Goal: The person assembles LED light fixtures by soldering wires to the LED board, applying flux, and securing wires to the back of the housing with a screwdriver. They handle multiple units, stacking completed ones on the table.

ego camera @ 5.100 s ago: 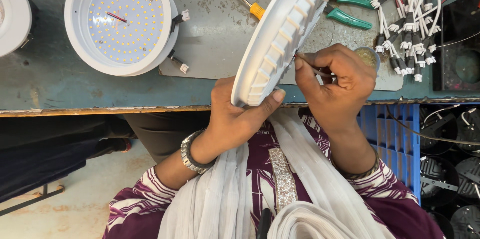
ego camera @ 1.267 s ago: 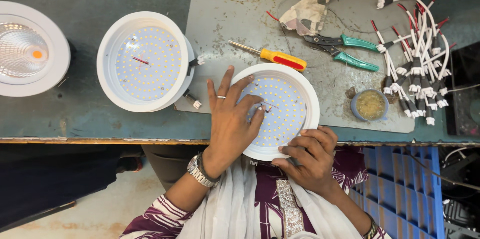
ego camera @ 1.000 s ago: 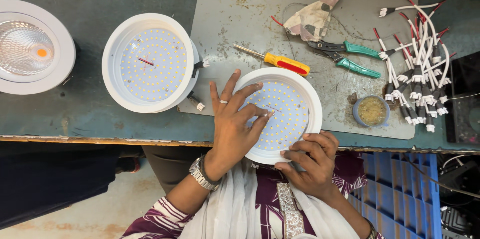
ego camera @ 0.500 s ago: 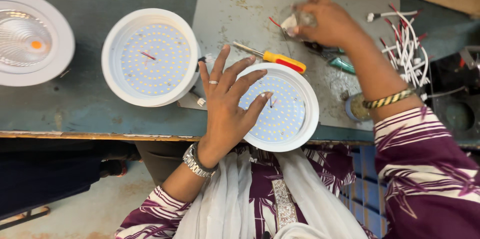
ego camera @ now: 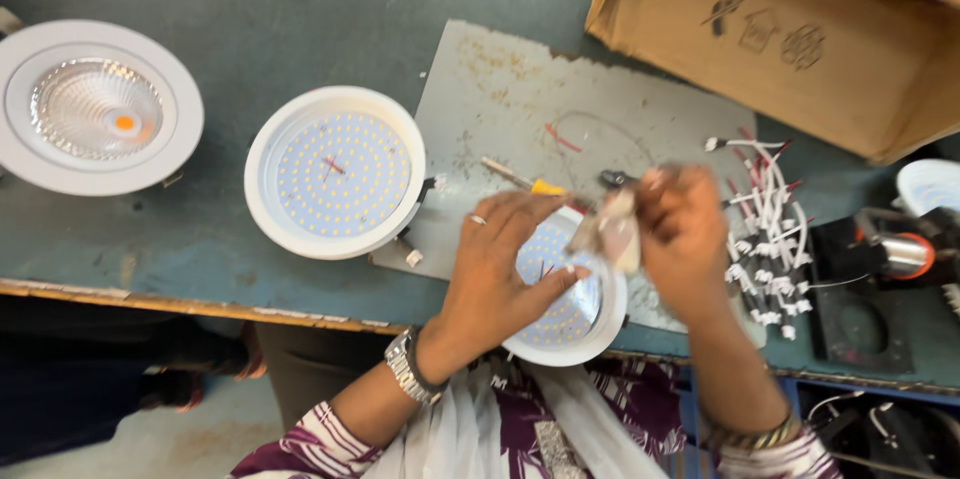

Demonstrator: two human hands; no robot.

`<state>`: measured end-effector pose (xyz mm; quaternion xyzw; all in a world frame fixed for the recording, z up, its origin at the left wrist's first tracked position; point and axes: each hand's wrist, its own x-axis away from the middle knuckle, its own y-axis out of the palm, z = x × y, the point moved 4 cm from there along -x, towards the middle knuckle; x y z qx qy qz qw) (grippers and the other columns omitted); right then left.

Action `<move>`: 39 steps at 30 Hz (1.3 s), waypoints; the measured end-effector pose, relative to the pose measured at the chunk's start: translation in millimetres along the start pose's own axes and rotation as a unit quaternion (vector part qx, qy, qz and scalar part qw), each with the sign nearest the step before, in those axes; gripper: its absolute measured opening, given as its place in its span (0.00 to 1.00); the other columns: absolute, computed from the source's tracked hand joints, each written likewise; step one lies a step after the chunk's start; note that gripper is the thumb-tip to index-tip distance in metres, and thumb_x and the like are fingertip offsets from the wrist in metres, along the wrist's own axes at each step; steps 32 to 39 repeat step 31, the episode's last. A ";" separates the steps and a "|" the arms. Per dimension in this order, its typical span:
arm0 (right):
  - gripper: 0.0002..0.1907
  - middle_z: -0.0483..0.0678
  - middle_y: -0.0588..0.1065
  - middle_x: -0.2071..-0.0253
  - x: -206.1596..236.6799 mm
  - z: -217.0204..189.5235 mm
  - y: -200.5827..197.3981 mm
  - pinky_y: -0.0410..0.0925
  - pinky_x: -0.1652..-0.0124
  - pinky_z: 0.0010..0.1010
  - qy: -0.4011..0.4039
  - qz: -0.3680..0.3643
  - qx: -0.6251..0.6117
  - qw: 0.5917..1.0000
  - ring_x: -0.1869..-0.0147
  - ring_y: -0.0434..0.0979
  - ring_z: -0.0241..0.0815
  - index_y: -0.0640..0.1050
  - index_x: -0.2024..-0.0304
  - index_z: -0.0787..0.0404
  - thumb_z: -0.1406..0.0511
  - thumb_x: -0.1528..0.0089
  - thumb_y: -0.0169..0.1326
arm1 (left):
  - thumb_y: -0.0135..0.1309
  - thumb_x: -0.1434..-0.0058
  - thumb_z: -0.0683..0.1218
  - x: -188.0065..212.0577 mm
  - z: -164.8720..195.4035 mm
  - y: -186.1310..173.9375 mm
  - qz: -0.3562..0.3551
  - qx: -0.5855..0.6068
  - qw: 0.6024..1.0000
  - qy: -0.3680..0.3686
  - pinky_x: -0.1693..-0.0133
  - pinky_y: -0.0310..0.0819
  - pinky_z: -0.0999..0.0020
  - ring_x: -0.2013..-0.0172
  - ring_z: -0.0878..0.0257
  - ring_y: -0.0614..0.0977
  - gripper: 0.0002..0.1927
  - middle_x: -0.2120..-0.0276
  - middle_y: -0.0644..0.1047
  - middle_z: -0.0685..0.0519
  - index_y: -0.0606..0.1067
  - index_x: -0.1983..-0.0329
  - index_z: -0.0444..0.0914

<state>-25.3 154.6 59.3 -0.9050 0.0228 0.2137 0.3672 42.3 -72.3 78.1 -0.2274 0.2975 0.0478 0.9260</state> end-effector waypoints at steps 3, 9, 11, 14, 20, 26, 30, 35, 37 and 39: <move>0.29 0.54 0.80 0.54 23.9 -21.0 8.9 0.76 0.57 0.27 0.017 -0.046 -0.380 0.923 0.54 0.83 0.39 0.62 0.40 0.58 0.81 0.39 0.54 | 0.72 0.52 0.54 -5.0 3.0 6.2 -0.045 0.066 0.995 -0.058 0.48 0.73 0.57 0.51 0.53 0.79 0.42 0.51 0.79 0.47 0.72 0.36 0.35; 0.36 0.58 0.80 0.51 41.6 -30.1 18.6 0.75 0.46 0.32 -0.012 -0.015 -0.431 0.902 0.48 0.82 0.42 0.60 0.32 0.60 0.82 0.39 0.54 | 0.73 0.55 0.49 -3.2 -3.5 10.1 -0.088 0.177 0.965 -0.171 0.65 0.80 0.71 0.69 0.67 0.83 0.40 0.62 0.83 0.51 0.74 0.38 0.34; 0.39 0.57 0.80 0.51 45.7 -32.7 21.7 0.71 0.41 0.31 -0.048 0.002 -0.382 0.923 0.44 0.79 0.42 0.60 0.29 0.63 0.83 0.41 0.56 | 0.74 0.54 0.46 -1.0 -4.4 11.9 -0.072 0.185 0.966 -0.166 0.65 0.79 0.73 0.69 0.69 0.83 0.37 0.65 0.84 0.51 0.75 0.40 0.33; 0.32 0.57 0.80 0.48 54.5 -31.7 28.8 0.72 0.40 0.34 0.017 -0.002 -0.408 0.913 0.43 0.80 0.42 0.66 0.33 0.70 0.82 0.40 0.54 | 0.71 0.48 0.42 5.6 -5.0 16.5 -0.057 0.251 0.953 -0.162 0.63 0.79 0.74 0.67 0.71 0.82 0.27 0.63 0.84 0.52 0.79 0.45 0.33; 0.25 0.56 0.69 0.35 74.9 -37.3 21.5 0.67 0.36 0.34 0.000 -0.036 -0.475 0.879 0.33 0.73 0.43 0.70 0.34 0.74 0.70 0.33 0.54 | 0.67 0.45 0.38 9.7 -22.8 28.6 -0.053 0.319 0.921 -0.216 0.63 0.80 0.75 0.66 0.72 0.84 0.10 0.67 0.85 0.52 0.80 0.61 0.30; 0.25 0.55 0.70 0.40 85.8 -15.0 35.4 0.69 0.42 0.33 0.070 -0.040 -0.456 0.886 0.39 0.73 0.43 0.75 0.39 0.76 0.64 0.33 0.59 | 0.67 0.44 0.37 18.0 -29.5 45.9 -0.064 0.402 0.886 -0.222 0.65 0.79 0.75 0.68 0.71 0.83 0.08 0.70 0.82 0.53 0.76 0.70 0.33; 0.18 0.57 0.71 0.44 96.8 11.9 45.5 0.72 0.42 0.39 0.053 -0.048 -0.511 0.857 0.42 0.76 0.46 0.80 0.46 0.76 0.66 0.31 0.61 | 0.68 0.46 0.35 25.8 -37.4 55.3 -0.073 0.452 0.849 -0.265 0.68 0.75 0.72 0.71 0.67 0.81 0.08 0.71 0.82 0.48 0.78 0.71 0.30; 0.15 0.57 0.71 0.47 100.2 19.9 47.2 0.72 0.41 0.40 0.045 -0.049 -0.523 0.850 0.44 0.76 0.46 0.80 0.49 0.76 0.67 0.30 0.61 | 0.68 0.47 0.34 28.4 -39.7 58.0 -0.075 0.482 0.825 -0.285 0.68 0.75 0.71 0.71 0.65 0.81 0.07 0.71 0.82 0.46 0.78 0.71 0.29; 0.15 0.57 0.71 0.47 100.2 19.9 47.2 0.72 0.41 0.40 0.045 -0.049 -0.523 0.850 0.44 0.76 0.46 0.80 0.49 0.76 0.67 0.30 0.61 | 0.68 0.47 0.34 28.4 -39.7 58.0 -0.075 0.482 0.825 -0.285 0.68 0.75 0.71 0.71 0.65 0.81 0.07 0.71 0.82 0.46 0.78 0.71 0.29; 0.15 0.57 0.71 0.47 100.2 19.9 47.2 0.72 0.41 0.40 0.045 -0.049 -0.523 0.850 0.44 0.76 0.46 0.80 0.49 0.76 0.67 0.30 0.61 | 0.68 0.47 0.34 28.4 -39.7 58.0 -0.075 0.482 0.825 -0.285 0.68 0.75 0.71 0.71 0.65 0.81 0.07 0.71 0.82 0.46 0.78 0.71 0.29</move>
